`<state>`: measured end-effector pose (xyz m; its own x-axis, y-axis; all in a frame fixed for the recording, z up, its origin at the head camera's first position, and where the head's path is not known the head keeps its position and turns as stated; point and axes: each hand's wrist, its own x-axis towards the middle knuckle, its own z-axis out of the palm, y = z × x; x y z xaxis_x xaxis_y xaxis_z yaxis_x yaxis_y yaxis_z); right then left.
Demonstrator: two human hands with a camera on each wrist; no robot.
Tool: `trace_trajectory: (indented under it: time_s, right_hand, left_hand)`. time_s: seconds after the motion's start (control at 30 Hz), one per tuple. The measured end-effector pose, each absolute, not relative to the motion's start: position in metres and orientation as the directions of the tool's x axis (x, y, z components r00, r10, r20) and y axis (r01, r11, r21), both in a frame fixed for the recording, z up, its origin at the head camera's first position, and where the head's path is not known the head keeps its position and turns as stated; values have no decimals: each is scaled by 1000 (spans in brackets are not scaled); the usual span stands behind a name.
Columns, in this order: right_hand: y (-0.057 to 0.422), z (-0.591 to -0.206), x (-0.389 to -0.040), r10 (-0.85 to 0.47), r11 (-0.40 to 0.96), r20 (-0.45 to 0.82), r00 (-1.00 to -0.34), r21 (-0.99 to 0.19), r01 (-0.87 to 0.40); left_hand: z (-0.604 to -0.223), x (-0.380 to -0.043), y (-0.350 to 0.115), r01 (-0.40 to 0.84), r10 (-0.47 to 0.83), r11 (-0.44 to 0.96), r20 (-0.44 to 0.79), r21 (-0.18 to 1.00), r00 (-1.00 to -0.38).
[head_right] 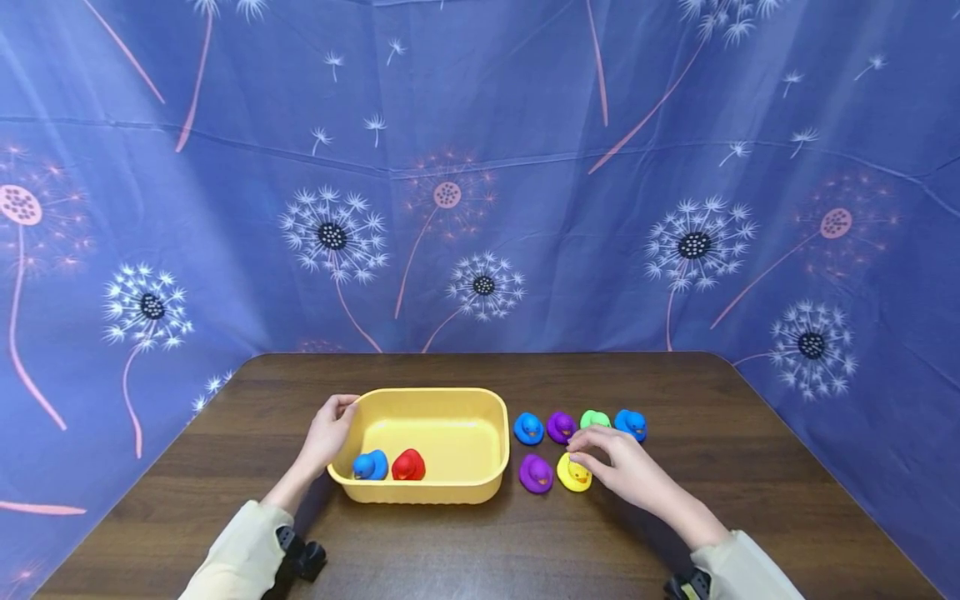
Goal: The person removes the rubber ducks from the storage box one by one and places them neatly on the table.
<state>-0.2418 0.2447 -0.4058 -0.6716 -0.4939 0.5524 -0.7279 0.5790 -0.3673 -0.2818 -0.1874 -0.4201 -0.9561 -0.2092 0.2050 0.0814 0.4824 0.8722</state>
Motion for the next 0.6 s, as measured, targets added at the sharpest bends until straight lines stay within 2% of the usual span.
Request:
trace_trajectory:
  time_s: [0.1, 0.33, 0.6]
  right_hand:
    - [242, -405, -244, -486, 564, 573, -660, -371, -738]
    - [234, -400, -247, -485, 602, 545, -684, -360, -713]
    - [218, -397, -253, -521, 537, 538, -663, -397, -744]
  left_hand:
    - [-420, -282, -187, 81, -208, 478, 202, 875, -957]
    - [-419, -282, -187, 85, -208, 475, 205, 876, -956]
    - [-420, -282, -187, 91, -212, 471, 213, 877, -954]
